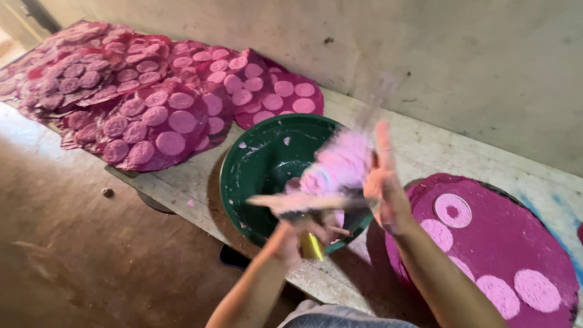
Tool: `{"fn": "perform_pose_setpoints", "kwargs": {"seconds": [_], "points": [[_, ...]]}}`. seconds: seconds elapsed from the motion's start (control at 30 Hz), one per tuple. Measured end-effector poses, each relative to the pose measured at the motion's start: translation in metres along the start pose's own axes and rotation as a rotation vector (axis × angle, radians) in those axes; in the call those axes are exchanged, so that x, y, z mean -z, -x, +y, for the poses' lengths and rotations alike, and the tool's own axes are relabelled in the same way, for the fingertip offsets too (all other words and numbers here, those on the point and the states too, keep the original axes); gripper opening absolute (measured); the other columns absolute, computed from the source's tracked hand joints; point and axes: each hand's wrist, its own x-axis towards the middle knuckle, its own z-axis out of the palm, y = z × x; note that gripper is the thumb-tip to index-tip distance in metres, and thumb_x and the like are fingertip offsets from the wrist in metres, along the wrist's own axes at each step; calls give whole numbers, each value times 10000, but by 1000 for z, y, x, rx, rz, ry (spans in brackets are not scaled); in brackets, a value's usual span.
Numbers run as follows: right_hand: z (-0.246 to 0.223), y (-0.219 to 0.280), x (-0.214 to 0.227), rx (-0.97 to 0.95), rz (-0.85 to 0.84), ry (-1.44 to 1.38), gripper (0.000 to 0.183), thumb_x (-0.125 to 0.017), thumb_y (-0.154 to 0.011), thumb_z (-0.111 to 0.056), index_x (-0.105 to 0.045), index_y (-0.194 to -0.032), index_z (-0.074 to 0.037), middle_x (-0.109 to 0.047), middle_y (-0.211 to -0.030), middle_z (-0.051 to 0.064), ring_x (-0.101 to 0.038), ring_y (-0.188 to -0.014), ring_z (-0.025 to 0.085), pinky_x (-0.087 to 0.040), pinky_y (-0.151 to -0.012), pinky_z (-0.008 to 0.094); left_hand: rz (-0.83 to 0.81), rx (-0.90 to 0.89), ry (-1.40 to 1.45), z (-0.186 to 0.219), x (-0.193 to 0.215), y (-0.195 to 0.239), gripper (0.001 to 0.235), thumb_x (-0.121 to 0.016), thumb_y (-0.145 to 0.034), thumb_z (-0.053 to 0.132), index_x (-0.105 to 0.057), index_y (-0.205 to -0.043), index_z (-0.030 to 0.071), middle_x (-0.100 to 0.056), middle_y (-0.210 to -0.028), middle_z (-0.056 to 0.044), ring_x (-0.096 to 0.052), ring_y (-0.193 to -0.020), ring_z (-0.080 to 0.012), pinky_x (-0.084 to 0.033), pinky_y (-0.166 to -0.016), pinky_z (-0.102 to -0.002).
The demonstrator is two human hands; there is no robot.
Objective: The person forms round snacks from a pink paste using a manual press tool and places them onto a large circular tray.
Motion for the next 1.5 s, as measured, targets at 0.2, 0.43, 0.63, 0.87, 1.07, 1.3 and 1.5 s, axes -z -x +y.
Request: {"fn": "perform_pose_setpoints", "kwargs": {"seconds": [0.2, 0.43, 0.63, 0.87, 1.07, 1.3, 1.5], "points": [[-52, 39, 0, 129, 128, -230, 984, -764, -959, -405, -188, -1671, -45, -353, -1650, 248, -568, -1218, 484, -557, -874, 588, -288, 84, -219, -26, -44, 20, 517, -734, -792, 57, -619, -1295, 38, -675, -1223, -85, -658, -1143, -208, -546, -994, -384], [-110, 131, 18, 232, -269, 904, 663, -598, -959, -272, -358, -1576, -232, -556, -1489, 259, -644, -1278, 483, -631, -935, 470, -135, 492, -582, -26, -69, 18, 374, -720, -794, 353, -696, -1085, 120, -739, -1020, -73, -706, -937, -226, -590, -808, -448], [-114, 179, 14, 239, -272, 994, 683, -593, -1098, -175, -239, -1666, -312, -515, -1604, 275, -561, -1438, 471, -535, -1125, 537, -626, -48, -928, -79, -105, 23, 357, -719, -859, 342, -725, -1163, 155, -723, -1114, -72, -672, -1046, -245, -520, -861, -423], [-141, 242, 79, -146, 95, 709, 851, -621, -1008, -480, -230, -1650, -79, -352, -1616, 322, -416, -1489, 464, -356, -1201, 569, -900, -184, -973, -81, -165, -57, 393, -820, -767, 345, -726, -1061, 102, -731, -997, -111, -710, -958, -268, -540, -842, -404], [-162, 316, 184, -695, 49, -174, 1110, -523, -975, -783, -396, -1625, 108, -524, -1485, 388, -528, -1354, 494, -437, -1159, 579, -1031, 167, -457, -90, -193, -138, 1045, -917, -729, 388, -333, -1544, 90, -523, -1457, -198, -490, -1367, -276, -375, -1170, -369], [-138, 330, 222, -1058, 410, -200, 887, -369, -914, -696, -418, -1559, -90, -510, -1526, 186, -483, -1403, 334, -390, -1169, 473, -647, 296, 735, -159, -208, -189, 890, -751, -767, 510, -380, -1491, 153, -535, -1363, -123, -490, -1310, -281, -313, -1151, -489], [-183, 283, 317, -1337, 362, 393, 871, -263, -903, -686, -533, -1511, -124, -574, -1481, 137, -517, -1429, 278, -394, -1164, 412, -780, 82, 663, -146, -216, -262, 412, -735, -856, 308, -546, -1185, 147, -546, -1144, -61, -523, -1185, -234, -410, -1077, -467]]}}
